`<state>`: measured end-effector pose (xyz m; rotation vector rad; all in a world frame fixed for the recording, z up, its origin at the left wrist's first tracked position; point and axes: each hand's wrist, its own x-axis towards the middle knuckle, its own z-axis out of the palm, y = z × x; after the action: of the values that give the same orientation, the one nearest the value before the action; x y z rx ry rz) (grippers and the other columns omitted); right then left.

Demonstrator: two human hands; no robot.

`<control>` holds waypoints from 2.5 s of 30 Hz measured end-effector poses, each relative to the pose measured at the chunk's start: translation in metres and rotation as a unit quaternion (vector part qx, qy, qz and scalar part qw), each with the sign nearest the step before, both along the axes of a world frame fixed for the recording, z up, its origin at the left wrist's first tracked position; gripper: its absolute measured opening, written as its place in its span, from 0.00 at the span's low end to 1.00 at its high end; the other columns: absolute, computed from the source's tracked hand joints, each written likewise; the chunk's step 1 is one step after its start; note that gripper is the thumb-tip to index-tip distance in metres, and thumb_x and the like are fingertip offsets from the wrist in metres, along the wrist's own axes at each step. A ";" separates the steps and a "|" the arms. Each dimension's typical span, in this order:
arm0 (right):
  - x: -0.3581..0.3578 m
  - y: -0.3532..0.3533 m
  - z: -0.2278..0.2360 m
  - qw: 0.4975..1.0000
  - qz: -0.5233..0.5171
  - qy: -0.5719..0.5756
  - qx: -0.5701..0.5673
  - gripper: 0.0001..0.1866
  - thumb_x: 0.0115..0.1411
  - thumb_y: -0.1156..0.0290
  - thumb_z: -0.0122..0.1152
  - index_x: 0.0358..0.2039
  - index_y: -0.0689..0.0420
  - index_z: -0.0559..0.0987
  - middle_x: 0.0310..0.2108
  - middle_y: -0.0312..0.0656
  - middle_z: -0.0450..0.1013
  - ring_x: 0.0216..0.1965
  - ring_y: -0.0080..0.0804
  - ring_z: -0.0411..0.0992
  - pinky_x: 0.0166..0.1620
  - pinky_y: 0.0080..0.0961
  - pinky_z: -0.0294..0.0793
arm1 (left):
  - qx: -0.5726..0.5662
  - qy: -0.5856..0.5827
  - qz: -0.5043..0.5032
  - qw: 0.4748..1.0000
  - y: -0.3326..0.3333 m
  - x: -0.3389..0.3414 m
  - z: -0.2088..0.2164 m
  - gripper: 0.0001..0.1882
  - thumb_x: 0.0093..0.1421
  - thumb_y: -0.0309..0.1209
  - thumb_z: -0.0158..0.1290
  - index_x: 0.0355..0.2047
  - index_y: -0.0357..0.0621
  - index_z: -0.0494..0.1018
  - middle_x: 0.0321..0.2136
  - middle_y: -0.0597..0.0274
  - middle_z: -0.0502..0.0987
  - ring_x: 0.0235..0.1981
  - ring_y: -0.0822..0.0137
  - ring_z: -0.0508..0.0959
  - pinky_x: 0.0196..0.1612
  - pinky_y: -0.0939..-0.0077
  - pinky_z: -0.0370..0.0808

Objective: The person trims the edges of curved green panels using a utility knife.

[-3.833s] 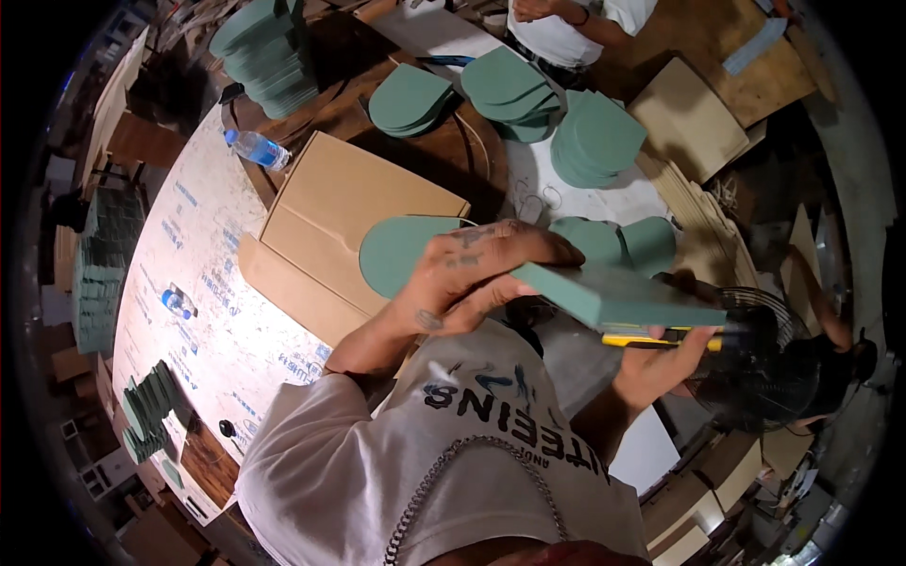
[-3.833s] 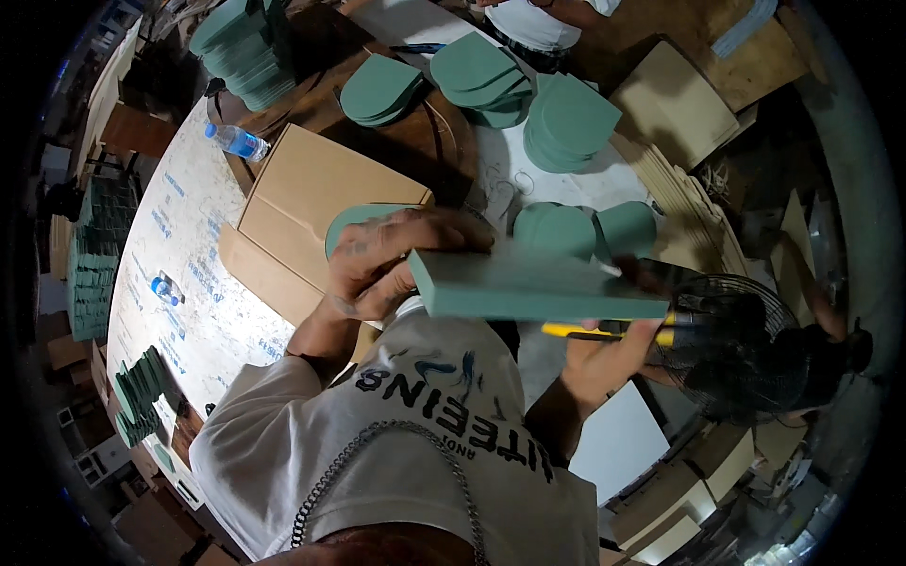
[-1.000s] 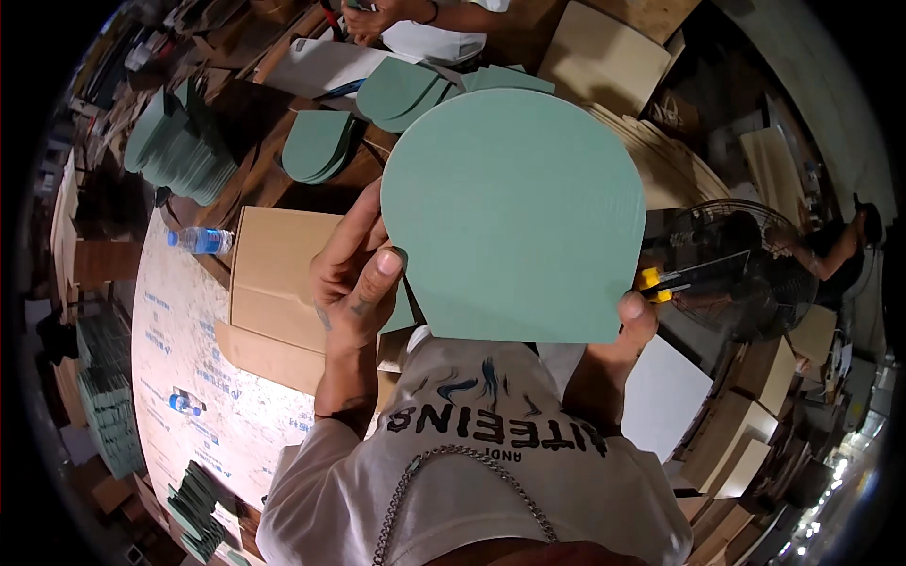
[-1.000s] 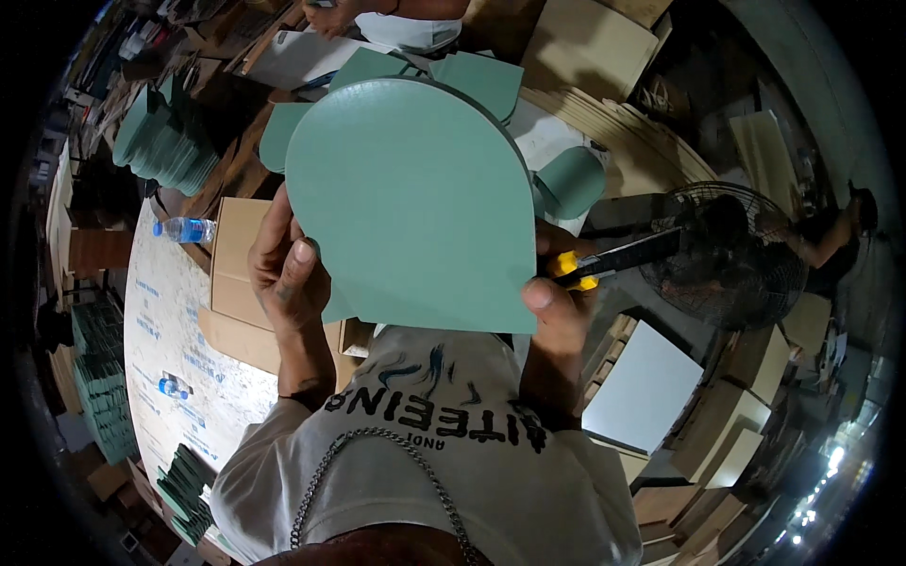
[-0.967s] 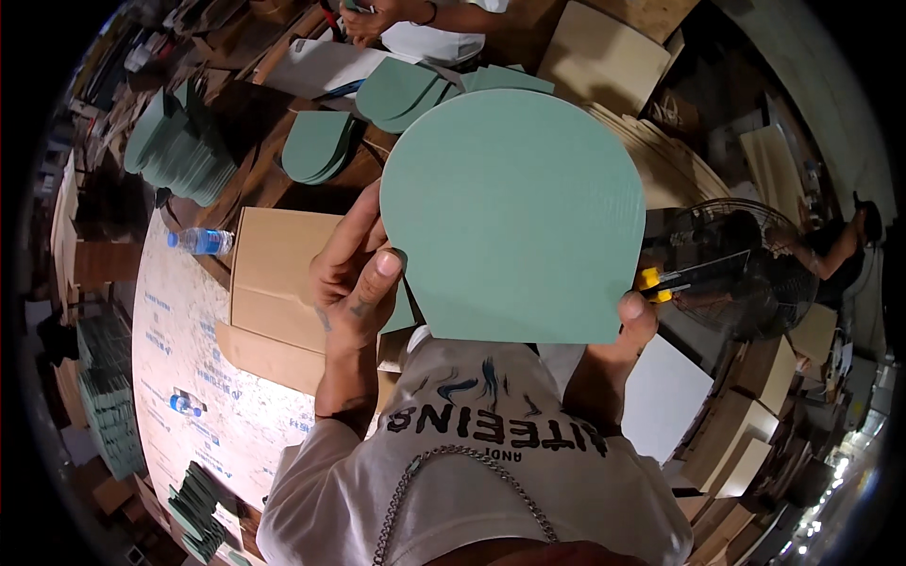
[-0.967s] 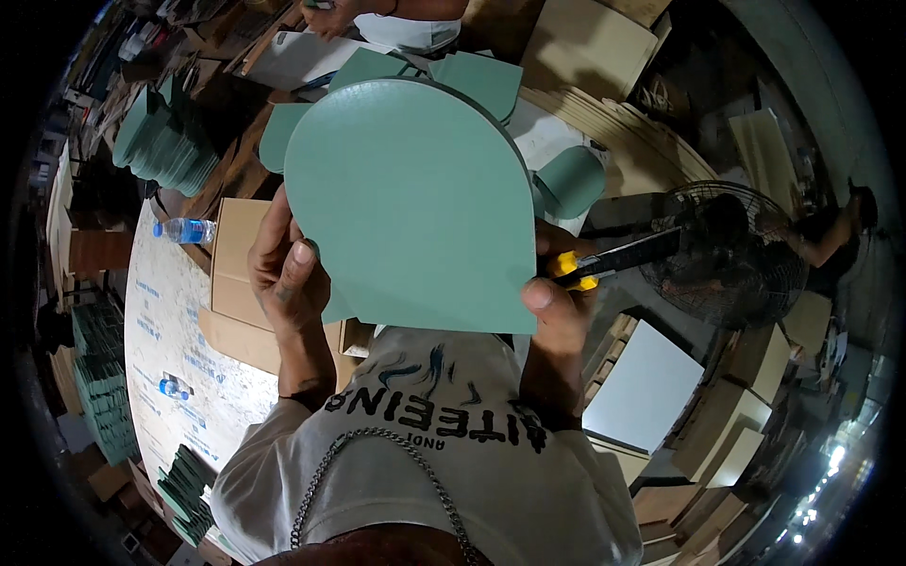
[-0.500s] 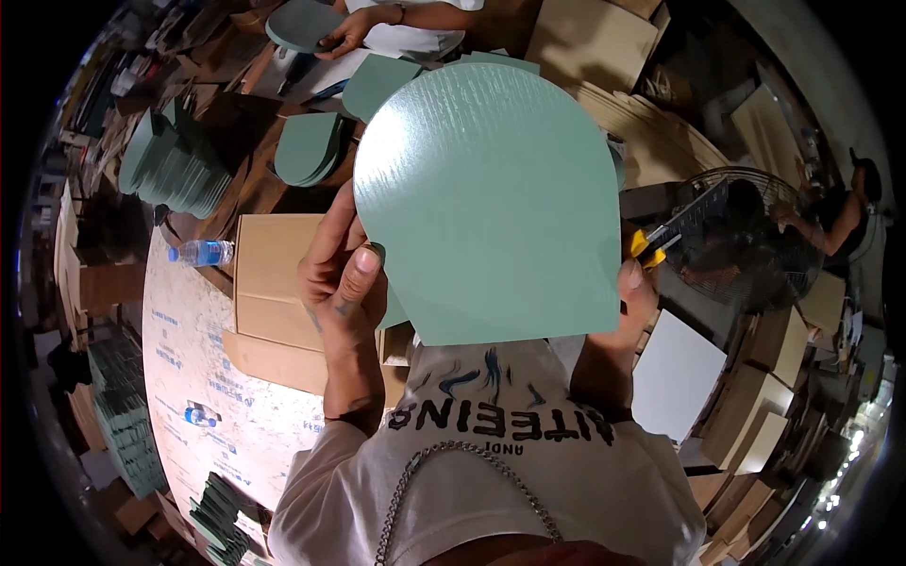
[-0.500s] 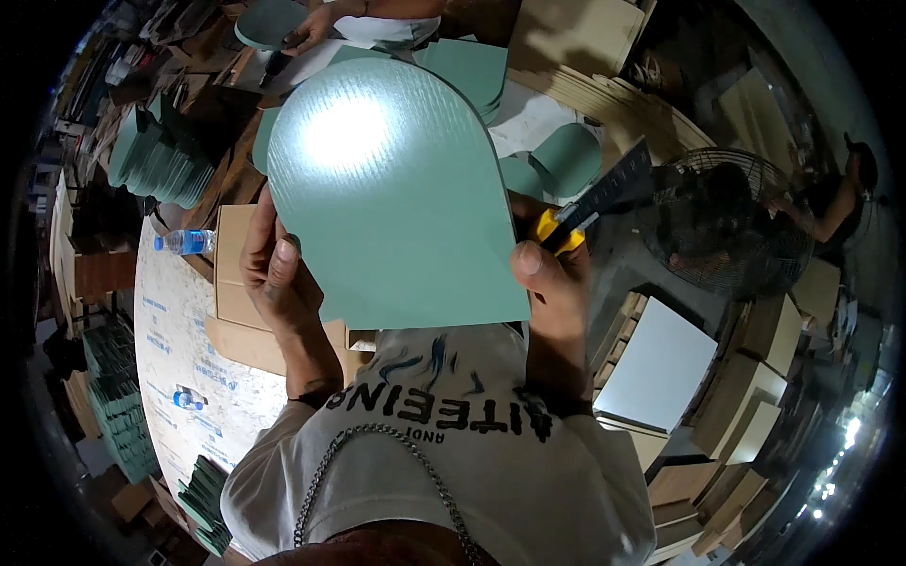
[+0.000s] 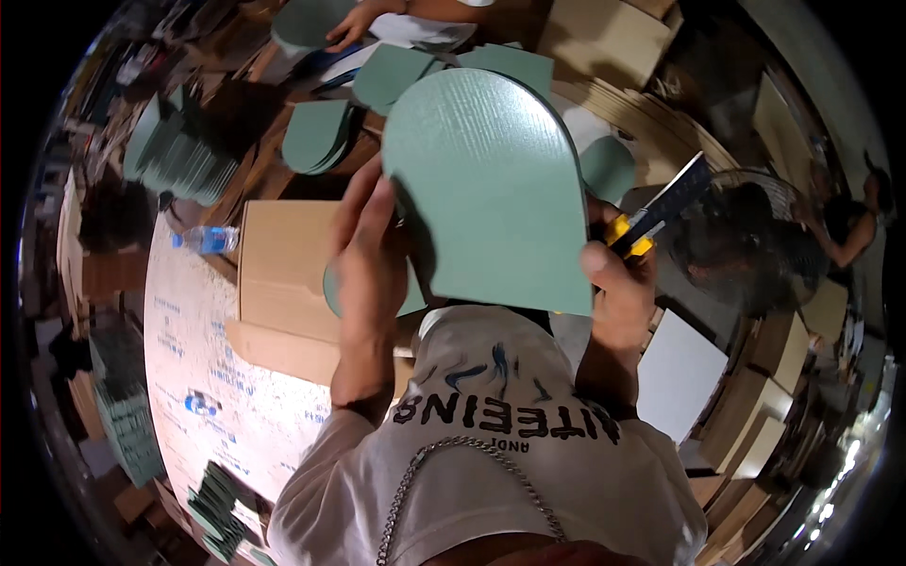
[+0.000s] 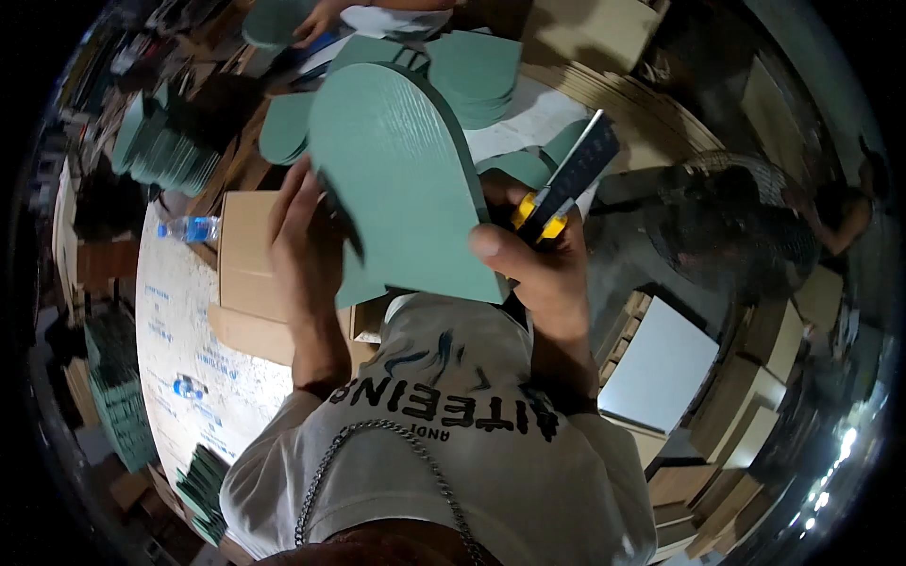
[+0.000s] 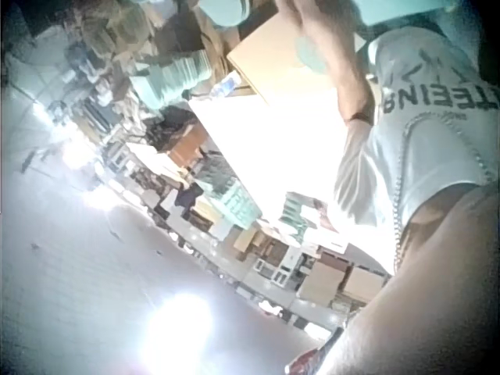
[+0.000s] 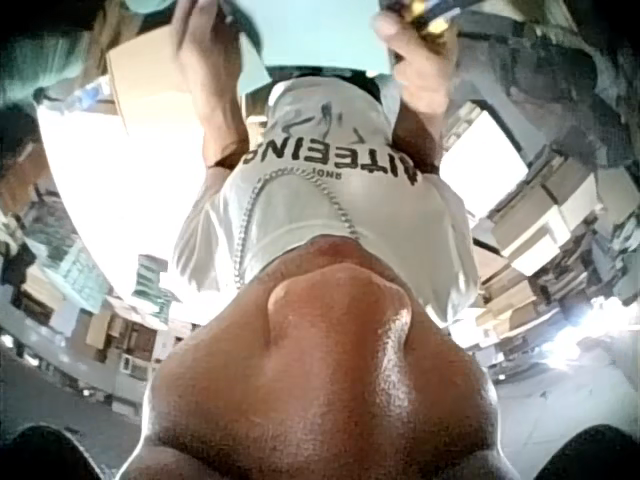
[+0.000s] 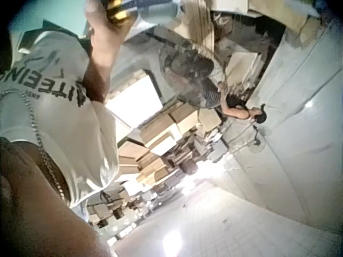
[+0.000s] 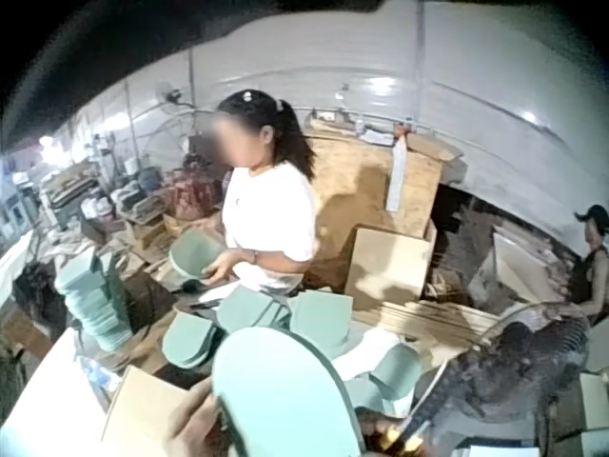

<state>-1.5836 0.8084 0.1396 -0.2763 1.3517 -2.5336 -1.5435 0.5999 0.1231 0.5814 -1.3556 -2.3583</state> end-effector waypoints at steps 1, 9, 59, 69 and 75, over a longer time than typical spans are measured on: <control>0.000 -0.002 0.002 0.996 0.022 0.005 0.081 0.22 0.49 0.73 0.71 0.44 0.67 0.75 0.36 0.40 0.75 0.33 0.22 0.72 0.36 0.19 0.72 | -0.025 -0.044 0.010 0.999 0.006 -0.013 0.001 0.19 0.66 0.39 0.47 0.47 0.36 0.71 0.38 0.65 0.75 0.37 0.75 0.72 0.41 0.80 0.68; 0.010 -0.011 -0.003 0.982 0.141 0.085 0.089 0.19 0.59 0.68 0.57 0.46 0.68 0.74 0.31 0.46 0.74 0.22 0.21 0.67 0.26 0.17 0.67 | 0.484 0.506 -0.450 0.555 0.034 -0.092 -0.071 0.17 0.65 0.45 0.41 0.44 0.45 0.63 0.31 0.64 0.66 0.34 0.63 0.68 0.34 0.68 0.69; 0.016 -0.027 -0.018 0.989 0.077 -0.058 0.113 0.10 0.56 0.70 0.62 0.31 0.60 0.71 0.23 0.39 0.70 0.21 0.24 0.68 0.25 0.22 0.68 | 0.406 0.547 -0.330 0.654 0.049 -0.086 -0.036 0.23 0.68 0.51 0.31 0.49 0.51 0.65 0.41 0.60 0.67 0.46 0.55 0.65 0.43 0.65 0.67; 0.011 -0.025 -0.019 0.987 0.147 -0.056 0.045 0.09 0.60 0.71 0.60 0.30 0.61 0.71 0.21 0.38 0.71 0.19 0.23 0.70 0.24 0.23 0.72 | 0.313 0.523 -0.478 0.633 0.031 -0.112 -0.046 0.24 0.69 0.52 0.30 0.28 0.62 0.74 0.46 0.76 0.62 0.54 0.71 0.59 0.53 0.78 0.61; 0.012 -0.020 -0.023 0.987 0.152 -0.051 0.032 0.08 0.60 0.73 0.60 0.32 0.61 0.70 0.22 0.39 0.72 0.20 0.25 0.70 0.24 0.23 0.72 | 0.389 0.525 -0.390 0.649 0.041 -0.103 -0.046 0.28 0.69 0.53 0.25 0.27 0.55 0.71 0.41 0.63 0.66 0.48 0.63 0.65 0.50 0.67 0.65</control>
<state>-1.5712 0.7886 0.1164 -0.3101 1.2458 -2.2189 -1.6464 0.6414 0.0771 -1.3577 0.0872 -2.9130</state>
